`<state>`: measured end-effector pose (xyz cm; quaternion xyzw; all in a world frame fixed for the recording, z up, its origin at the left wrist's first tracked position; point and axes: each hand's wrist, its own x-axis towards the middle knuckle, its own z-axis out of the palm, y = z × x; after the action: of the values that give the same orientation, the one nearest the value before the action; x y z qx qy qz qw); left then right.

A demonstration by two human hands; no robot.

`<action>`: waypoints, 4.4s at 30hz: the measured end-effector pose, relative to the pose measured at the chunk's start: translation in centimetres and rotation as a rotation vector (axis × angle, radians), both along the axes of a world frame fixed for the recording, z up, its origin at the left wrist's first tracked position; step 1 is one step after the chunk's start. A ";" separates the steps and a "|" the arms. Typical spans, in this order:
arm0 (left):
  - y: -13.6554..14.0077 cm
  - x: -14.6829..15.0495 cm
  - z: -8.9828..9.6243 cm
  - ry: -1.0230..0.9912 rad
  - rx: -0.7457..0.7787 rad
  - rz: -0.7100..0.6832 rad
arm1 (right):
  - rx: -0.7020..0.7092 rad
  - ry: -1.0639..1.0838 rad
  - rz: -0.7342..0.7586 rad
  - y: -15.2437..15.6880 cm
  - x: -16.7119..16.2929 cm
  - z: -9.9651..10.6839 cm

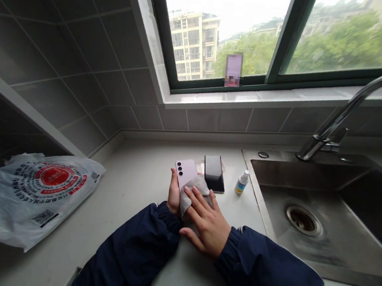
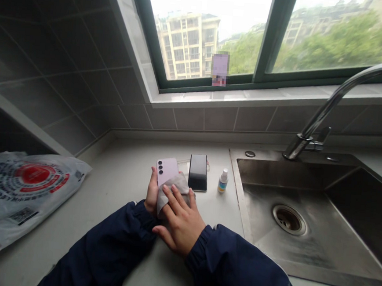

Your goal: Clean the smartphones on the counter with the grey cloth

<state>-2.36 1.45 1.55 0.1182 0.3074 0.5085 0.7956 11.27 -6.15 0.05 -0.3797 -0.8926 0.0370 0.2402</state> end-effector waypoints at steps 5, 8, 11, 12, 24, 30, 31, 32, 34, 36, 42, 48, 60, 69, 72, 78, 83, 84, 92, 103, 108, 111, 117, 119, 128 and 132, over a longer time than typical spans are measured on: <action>0.2 -0.3 -0.2 0.069 0.029 0.016 | 0.018 0.037 -0.060 0.2 0.0 -0.2; 0.1 -0.2 -0.5 0.069 0.047 0.002 | 0.009 0.046 -0.116 0.3 0.0 -0.3; -0.1 0.3 -0.6 0.005 0.087 -0.027 | -0.019 0.042 -0.167 0.4 -0.1 -0.3; -0.2 0.4 -0.6 -0.021 0.102 -0.035 | -0.028 0.043 -0.182 0.4 -0.1 -0.3; -1.6 1.7 -0.1 -0.143 0.118 -0.146 | -0.040 0.167 -0.236 1.2 0.2 -0.4; -1.5 1.9 -1.1 -0.200 0.178 -0.295 | -0.032 0.233 -0.267 1.6 0.6 -0.4; -1.5 2.0 -1.2 -0.205 0.191 -0.308 | -0.028 0.242 -0.274 1.7 0.7 -0.3; -1.5 2.0 -1.2 -0.210 0.203 -0.317 | -0.023 0.249 -0.280 1.8 0.8 -0.3; -1.6 2.1 -1.2 -0.216 0.221 -0.330 | -0.007 0.258 -0.290 1.9 0.9 -0.2; -1.6 2.1 -1.1 -0.212 0.230 -0.328 | 0.003 0.257 -0.302 1.9 0.9 -0.2; -1.8 2.3 -0.8 -0.174 0.180 -0.247 | -0.019 0.190 -0.297 1.7 0.6 -0.2; -1.2 1.5 -0.2 -0.072 0.098 -0.039 | -0.051 0.083 -0.189 0.6 -0.1 0.0; 0.0 0.2 -1.1 0.047 0.121 0.012 | -0.052 0.013 -0.095 -0.2 -0.7 0.1; -1.7 1.7 -1.0 -0.076 0.078 -0.192 | -0.040 0.112 -0.127 0.7 0.0 -0.7; -2.3 2.0 -0.9 -0.104 0.170 -0.278 | -0.026 0.159 -0.158 1.2 0.5 -0.6; -2.8 2.4 -0.9 -0.006 0.354 -0.305 | 0.010 0.271 -0.202 1.6 0.9 -0.2; -3.0 2.4 -0.7 0.003 0.348 -0.310 | 0.037 0.328 -0.185 1.5 0.9 -0.5; -2.9 2.4 -0.7 -0.007 0.335 -0.315 | 0.035 0.334 -0.181 1.5 0.9 -0.6; -1.5 1.6 -0.7 -0.059 0.234 -0.141 | -0.035 0.346 -0.094 1.8 1.2 -0.7; -0.3 0.6 -1.1 0.079 0.152 0.133 | 0.108 0.365 -0.049 1.5 1.2 0.1; -0.5 0.9 -1.5 0.055 0.180 -0.009 | 0.127 0.333 -0.064 1.8 1.1 -0.1; -0.9 1.4 -1.5 0.036 0.233 -0.074 | 0.128 0.332 -0.068 1.9 1.2 -0.3; -1.2 1.5 -1.6 0.040 0.243 -0.041 | 0.123 0.302 -0.066 1.8 1.2 -0.1; -1.1 1.4 -1.4 0.022 0.219 -0.027 | 0.130 0.288 -0.051 1.7 1.1 0.0; -0.1 0.6 0.2 0.066 0.087 0.227 | 0.092 0.200 -0.080 1.6 0.9 -0.5; 0.1 0.5 0.0 0.083 0.079 0.247 | 0.040 0.187 -0.057 1.5 0.7 -0.7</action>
<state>-1.90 1.58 1.60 0.1316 0.3320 0.6088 0.7084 12.00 -4.66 -0.70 -0.3951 -0.8557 0.0473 0.3308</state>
